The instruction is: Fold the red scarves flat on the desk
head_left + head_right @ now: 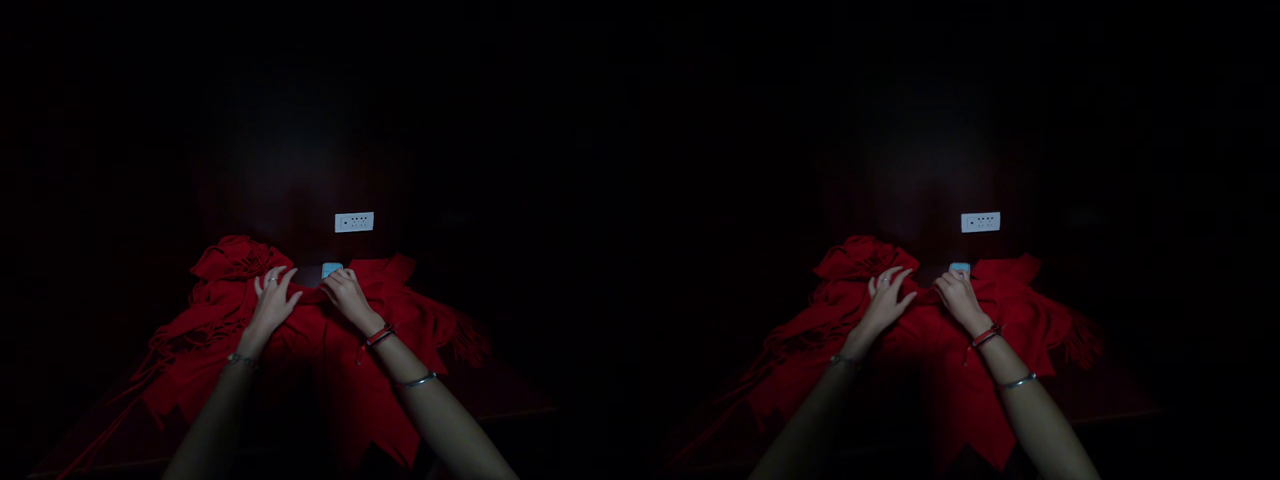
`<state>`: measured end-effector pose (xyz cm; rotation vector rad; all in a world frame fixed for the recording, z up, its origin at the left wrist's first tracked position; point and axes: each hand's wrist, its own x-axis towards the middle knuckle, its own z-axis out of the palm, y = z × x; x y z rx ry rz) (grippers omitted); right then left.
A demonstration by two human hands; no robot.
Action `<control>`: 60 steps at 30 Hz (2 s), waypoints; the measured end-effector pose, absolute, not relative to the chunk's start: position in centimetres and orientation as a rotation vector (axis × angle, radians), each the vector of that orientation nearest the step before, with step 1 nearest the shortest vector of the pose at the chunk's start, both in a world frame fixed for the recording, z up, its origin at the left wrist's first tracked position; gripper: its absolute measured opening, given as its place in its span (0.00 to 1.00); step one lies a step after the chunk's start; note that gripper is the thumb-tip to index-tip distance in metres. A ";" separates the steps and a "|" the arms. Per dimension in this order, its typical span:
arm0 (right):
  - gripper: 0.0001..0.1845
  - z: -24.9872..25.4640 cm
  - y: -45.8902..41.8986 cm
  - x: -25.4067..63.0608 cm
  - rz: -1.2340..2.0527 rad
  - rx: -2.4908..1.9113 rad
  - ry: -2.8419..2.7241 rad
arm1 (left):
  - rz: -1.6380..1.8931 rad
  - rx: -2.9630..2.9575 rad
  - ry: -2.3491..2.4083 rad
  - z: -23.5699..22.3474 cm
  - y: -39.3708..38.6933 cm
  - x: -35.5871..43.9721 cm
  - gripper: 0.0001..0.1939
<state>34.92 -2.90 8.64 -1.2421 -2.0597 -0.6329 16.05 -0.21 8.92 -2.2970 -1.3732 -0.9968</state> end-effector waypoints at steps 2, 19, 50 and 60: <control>0.07 8.7 -3.1 34.4 -0.620 -1.211 -2.074 | -0.963 -2.452 -1.205 8.4 -0.6 17.3 0.17; 0.09 8.5 -2.8 34.6 -0.605 -1.254 -2.005 | -0.987 -2.401 -1.266 8.5 -0.5 17.0 0.18; 0.06 8.5 -3.4 34.9 -0.485 -1.375 -2.128 | -0.836 -2.618 -1.105 8.0 -0.6 17.4 0.17; 0.10 9.4 -3.3 37.2 -0.535 -1.419 -2.109 | -0.759 -2.226 -1.711 9.6 0.8 14.3 0.13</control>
